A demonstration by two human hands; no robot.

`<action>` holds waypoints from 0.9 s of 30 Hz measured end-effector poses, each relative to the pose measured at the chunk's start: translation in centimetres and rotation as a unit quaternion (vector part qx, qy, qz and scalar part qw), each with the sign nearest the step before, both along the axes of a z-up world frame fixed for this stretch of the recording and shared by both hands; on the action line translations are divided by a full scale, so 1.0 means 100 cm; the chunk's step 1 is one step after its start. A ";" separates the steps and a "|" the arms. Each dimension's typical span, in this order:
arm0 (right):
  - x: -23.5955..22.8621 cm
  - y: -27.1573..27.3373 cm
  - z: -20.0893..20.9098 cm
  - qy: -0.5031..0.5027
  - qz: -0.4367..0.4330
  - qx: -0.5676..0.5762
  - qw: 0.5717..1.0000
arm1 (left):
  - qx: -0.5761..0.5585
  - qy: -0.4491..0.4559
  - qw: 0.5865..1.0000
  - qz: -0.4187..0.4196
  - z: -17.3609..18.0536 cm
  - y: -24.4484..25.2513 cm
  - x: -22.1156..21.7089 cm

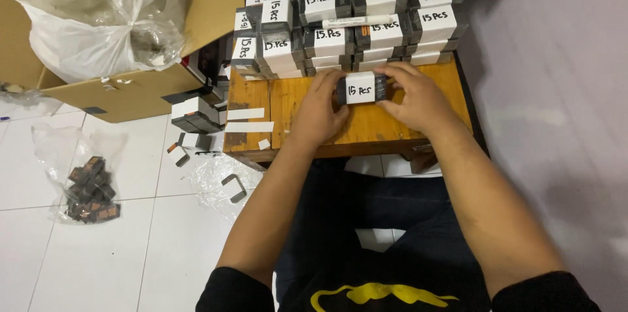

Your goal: The person wraps small rectangular items in clear plastic and secures them with white adhesive tape. They then place the wrapped items into small white boxes, seal the boxes with tape, and stack them on a wooden table.

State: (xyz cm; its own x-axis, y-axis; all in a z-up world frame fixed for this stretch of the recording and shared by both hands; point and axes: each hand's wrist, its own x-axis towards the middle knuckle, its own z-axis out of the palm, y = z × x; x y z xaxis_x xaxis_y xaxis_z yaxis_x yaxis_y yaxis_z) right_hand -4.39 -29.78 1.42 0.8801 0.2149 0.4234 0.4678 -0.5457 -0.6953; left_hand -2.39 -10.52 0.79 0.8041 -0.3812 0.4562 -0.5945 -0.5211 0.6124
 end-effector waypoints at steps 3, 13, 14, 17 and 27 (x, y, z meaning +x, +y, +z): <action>0.001 0.000 0.002 -0.023 -0.010 -0.055 0.998 | 0.025 -0.011 1.000 -0.005 -0.006 0.000 0.004; 0.008 -0.006 -0.014 -0.103 0.013 -0.114 0.988 | 0.012 -0.033 0.999 0.005 -0.012 0.005 0.004; 0.007 -0.005 -0.011 -0.100 0.018 -0.111 0.989 | 0.001 -0.037 0.999 0.000 -0.013 0.006 0.006; 0.006 -0.005 -0.011 -0.091 0.022 -0.106 0.990 | -0.017 -0.043 0.999 -0.007 -0.017 0.008 0.011; 0.007 -0.004 -0.010 -0.082 0.027 -0.086 0.993 | -0.023 -0.002 0.999 -0.023 -0.010 0.006 0.004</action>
